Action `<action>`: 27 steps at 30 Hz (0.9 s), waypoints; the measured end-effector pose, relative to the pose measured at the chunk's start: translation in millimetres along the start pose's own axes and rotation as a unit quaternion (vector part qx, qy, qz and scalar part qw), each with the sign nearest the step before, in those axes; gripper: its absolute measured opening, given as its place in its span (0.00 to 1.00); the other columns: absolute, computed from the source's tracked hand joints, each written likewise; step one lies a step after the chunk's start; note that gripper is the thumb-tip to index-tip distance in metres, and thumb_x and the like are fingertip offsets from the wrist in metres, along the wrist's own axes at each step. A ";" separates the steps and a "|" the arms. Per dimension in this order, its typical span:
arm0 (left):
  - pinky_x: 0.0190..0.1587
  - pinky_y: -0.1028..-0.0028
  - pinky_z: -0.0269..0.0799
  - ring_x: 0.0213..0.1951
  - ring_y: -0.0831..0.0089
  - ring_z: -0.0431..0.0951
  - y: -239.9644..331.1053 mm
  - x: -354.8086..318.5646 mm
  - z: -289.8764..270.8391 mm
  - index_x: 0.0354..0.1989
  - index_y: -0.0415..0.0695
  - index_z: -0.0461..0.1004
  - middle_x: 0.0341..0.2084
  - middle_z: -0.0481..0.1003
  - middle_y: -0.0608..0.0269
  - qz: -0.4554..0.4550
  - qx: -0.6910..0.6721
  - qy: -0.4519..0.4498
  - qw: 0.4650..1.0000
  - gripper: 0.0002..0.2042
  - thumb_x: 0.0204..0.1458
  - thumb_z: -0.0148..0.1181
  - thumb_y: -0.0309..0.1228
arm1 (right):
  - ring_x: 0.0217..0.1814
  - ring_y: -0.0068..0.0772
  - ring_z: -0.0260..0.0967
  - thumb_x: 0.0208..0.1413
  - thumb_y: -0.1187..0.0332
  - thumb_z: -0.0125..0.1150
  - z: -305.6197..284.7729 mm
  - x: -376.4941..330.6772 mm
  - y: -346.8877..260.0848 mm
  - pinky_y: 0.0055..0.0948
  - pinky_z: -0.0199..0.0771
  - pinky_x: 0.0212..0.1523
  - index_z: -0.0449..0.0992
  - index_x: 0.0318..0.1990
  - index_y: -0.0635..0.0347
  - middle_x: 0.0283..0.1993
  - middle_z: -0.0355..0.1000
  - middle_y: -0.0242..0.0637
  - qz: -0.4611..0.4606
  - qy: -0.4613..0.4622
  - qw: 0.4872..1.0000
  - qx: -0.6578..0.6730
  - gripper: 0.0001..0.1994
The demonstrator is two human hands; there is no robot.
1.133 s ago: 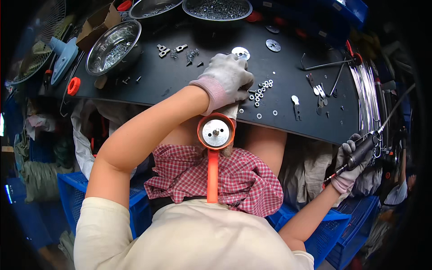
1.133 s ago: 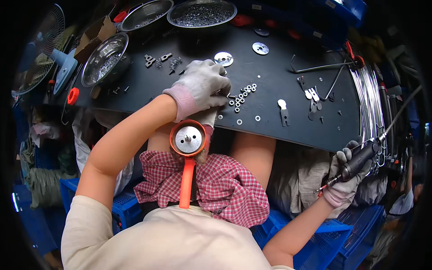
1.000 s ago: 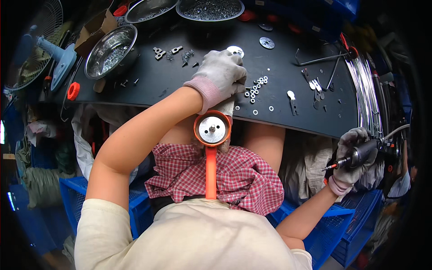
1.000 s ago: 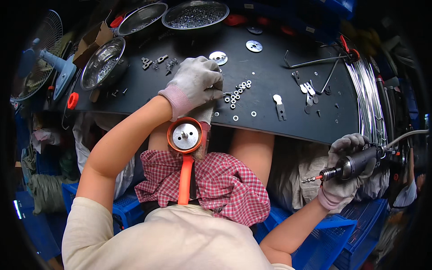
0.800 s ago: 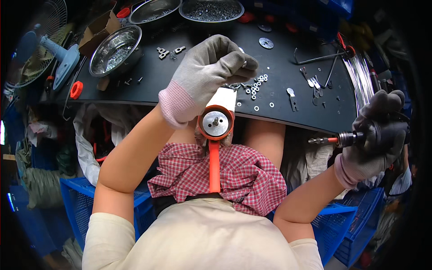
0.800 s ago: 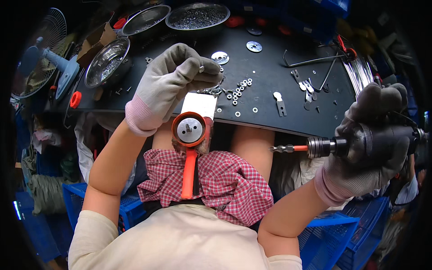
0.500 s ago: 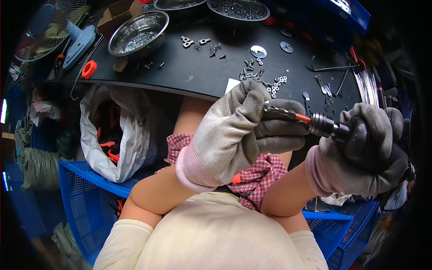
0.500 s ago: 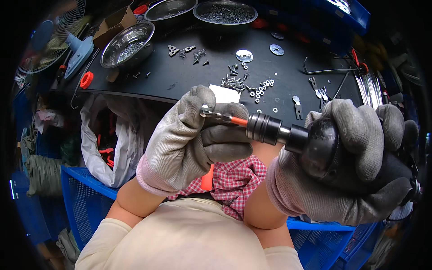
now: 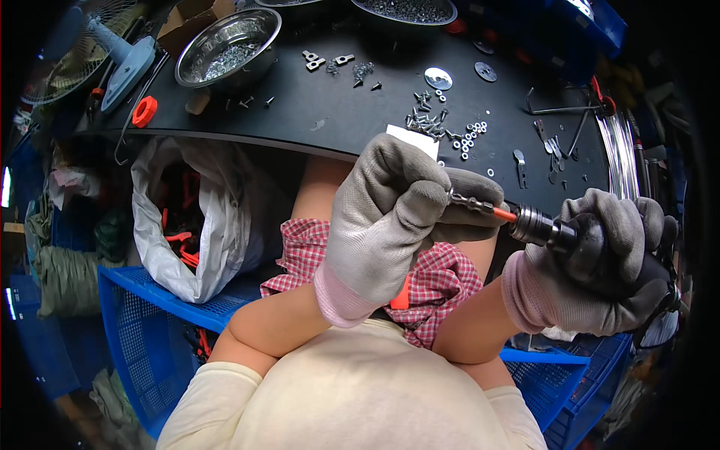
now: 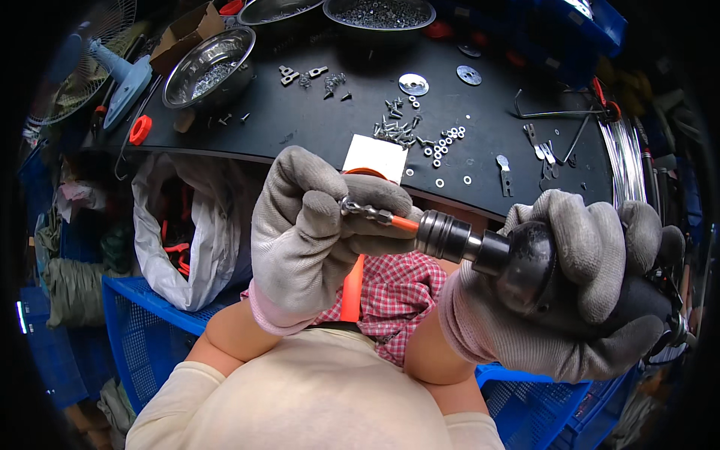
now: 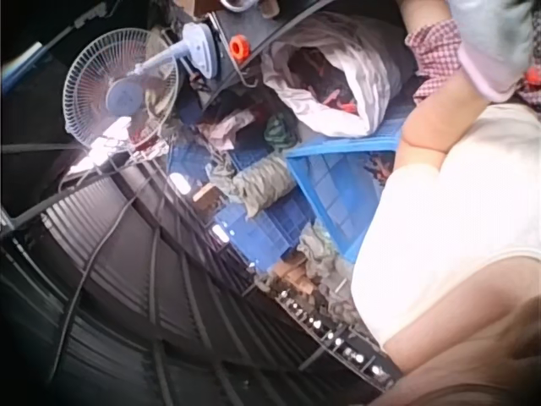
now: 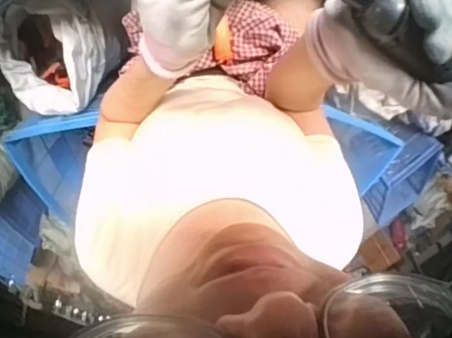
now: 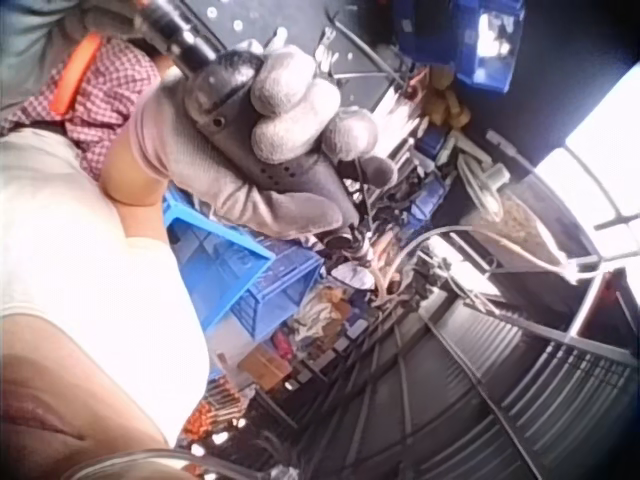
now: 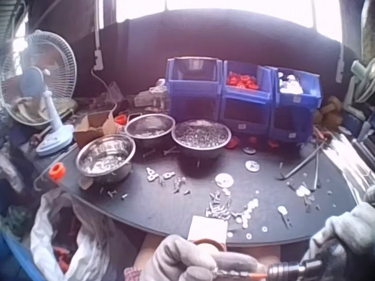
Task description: The person assembles caulking guns by driving screws into metal plates with a pneumatic screwdriver, attaching plungers and handle mechanisms onto metal rods, and fitting the assemblies into tubes.
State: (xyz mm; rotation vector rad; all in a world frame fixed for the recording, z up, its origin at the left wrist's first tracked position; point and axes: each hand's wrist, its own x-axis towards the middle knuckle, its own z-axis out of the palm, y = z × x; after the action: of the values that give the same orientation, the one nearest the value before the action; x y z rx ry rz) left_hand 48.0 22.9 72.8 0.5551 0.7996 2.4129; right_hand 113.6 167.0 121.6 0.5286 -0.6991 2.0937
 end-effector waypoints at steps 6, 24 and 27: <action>0.43 0.57 0.81 0.44 0.51 0.79 -13.0 0.6 -8.4 0.40 0.44 0.60 0.39 0.75 0.37 0.044 0.015 0.000 0.999 0.12 0.57 0.56 0.35 | 0.10 0.10 0.47 0.45 0.73 0.61 -4.0 -1.6 6.7 0.08 0.52 0.11 0.58 0.31 0.52 0.19 0.61 0.24 0.005 0.002 0.999 0.031 0.14; 0.58 0.39 0.51 0.51 0.55 0.68 21.3 -4.2 -38.1 0.42 0.59 0.79 0.46 0.72 0.63 0.013 0.830 -0.156 0.535 0.30 0.38 0.54 0.67 | 0.26 0.36 0.64 0.44 0.71 0.57 -60.4 21.7 -28.8 0.44 0.68 0.37 0.66 0.21 0.66 0.21 0.62 0.42 -0.274 0.154 0.921 -0.230 0.09; 0.59 0.38 0.49 0.51 0.57 0.67 19.7 -7.7 -46.1 0.43 0.60 0.79 0.46 0.71 0.65 0.046 0.855 -0.181 0.484 0.32 0.37 0.52 0.68 | 0.22 0.39 0.65 0.44 0.72 0.57 -86.4 19.7 -54.5 0.44 0.72 0.33 0.66 0.19 0.69 0.17 0.62 0.45 -0.182 -0.026 0.914 -0.361 0.10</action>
State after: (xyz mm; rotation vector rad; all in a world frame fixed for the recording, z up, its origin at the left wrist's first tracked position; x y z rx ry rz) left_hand 22.8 -14.5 49.6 1.6138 2.7304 0.4956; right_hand 137.5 260.9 83.8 0.2615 -1.2254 1.3429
